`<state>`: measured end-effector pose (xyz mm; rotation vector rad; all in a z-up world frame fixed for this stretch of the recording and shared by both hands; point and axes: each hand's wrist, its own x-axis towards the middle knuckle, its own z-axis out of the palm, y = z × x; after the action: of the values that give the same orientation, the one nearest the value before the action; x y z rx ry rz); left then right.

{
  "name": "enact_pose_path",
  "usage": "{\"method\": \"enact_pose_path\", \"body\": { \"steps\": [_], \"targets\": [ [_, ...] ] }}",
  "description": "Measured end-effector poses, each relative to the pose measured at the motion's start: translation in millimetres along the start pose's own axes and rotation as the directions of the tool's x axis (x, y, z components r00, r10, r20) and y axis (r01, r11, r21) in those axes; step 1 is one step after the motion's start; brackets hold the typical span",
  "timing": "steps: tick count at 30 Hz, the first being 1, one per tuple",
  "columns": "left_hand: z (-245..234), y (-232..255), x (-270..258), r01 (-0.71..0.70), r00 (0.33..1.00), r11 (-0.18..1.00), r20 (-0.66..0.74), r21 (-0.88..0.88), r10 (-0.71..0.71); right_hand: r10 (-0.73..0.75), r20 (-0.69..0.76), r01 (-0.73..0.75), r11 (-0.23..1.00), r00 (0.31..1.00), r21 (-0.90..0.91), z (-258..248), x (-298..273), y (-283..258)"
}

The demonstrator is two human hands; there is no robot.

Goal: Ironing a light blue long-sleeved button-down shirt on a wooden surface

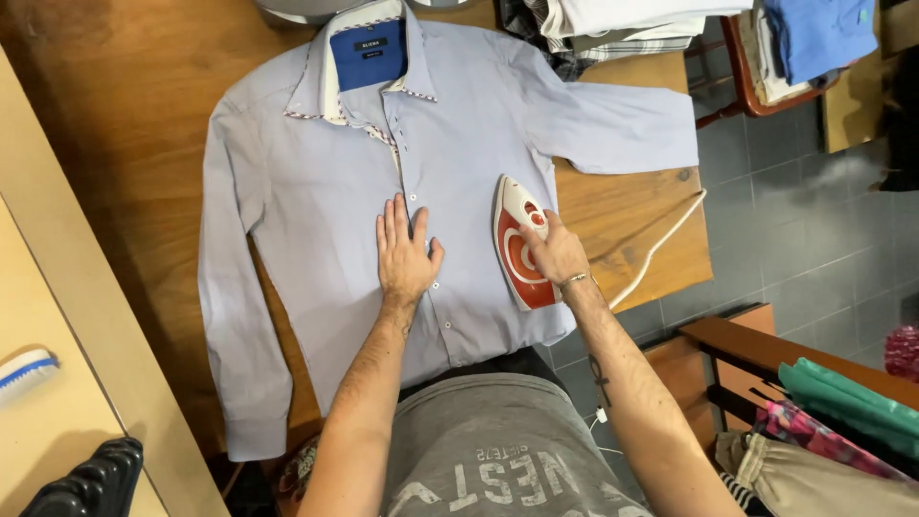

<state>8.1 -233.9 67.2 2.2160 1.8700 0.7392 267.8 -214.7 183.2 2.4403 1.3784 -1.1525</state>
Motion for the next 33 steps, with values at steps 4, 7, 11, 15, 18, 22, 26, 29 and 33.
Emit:
{"method": "enact_pose_path", "body": {
  "steps": [4, 7, 11, 15, 18, 22, 26, 29, 33],
  "targets": [
    [1, -1, 0, -0.003, 1.0, 1.0, 0.0, 0.001, 0.003, 0.04, -0.062, -0.035, 0.997, 0.997, 0.073, -5, 27, 10],
    [2, -2, -4, -0.004, 1.0, 1.0, 0.007, -0.007, 0.004, 0.049, -0.091, -0.037, 0.99, 0.995, 0.135, -6, 10, 9],
    [5, -5, 0, 0.004, 1.0, 1.0, 0.023, 0.0, -0.004, 0.044, -0.055, -0.036, 0.991, 0.998, 0.132, -6, 2, 14],
    [1, -4, -1, 0.005, 0.999, 1.0, 0.042, -0.026, -0.004, 0.055, -0.076, -0.042, 0.986, 0.996, 0.162, -7, 15, 20],
    [-5, -1, -1, -0.002, 0.999, 1.0, 0.037, -0.019, 0.003, 0.075, -0.117, -0.047, 0.973, 0.99, 0.227, -16, 33, 20],
    [-1, -4, -1, 0.004, 0.997, 0.999, 0.078, -0.032, -0.002, 0.061, -0.15, -0.016, 0.959, 0.987, 0.284, -13, 68, 34],
    [3, -6, -5, 0.007, 0.995, 0.999, 0.096, -0.038, -0.003, 0.053, -0.135, -0.029, 0.985, 0.989, 0.173, -21, 37, 13],
    [6, -7, -3, 0.01, 0.995, 0.999, 0.1, -0.037, -0.006, 0.011, -0.11, -0.002, 0.997, 0.994, 0.077, -20, 15, 8],
    [5, -7, -4, 0.025, 0.99, 0.998, 0.142, -0.052, -0.017, -0.063, -0.016, 0.062, 0.997, 0.998, -0.05, -13, -25, 8]
  ]
}}
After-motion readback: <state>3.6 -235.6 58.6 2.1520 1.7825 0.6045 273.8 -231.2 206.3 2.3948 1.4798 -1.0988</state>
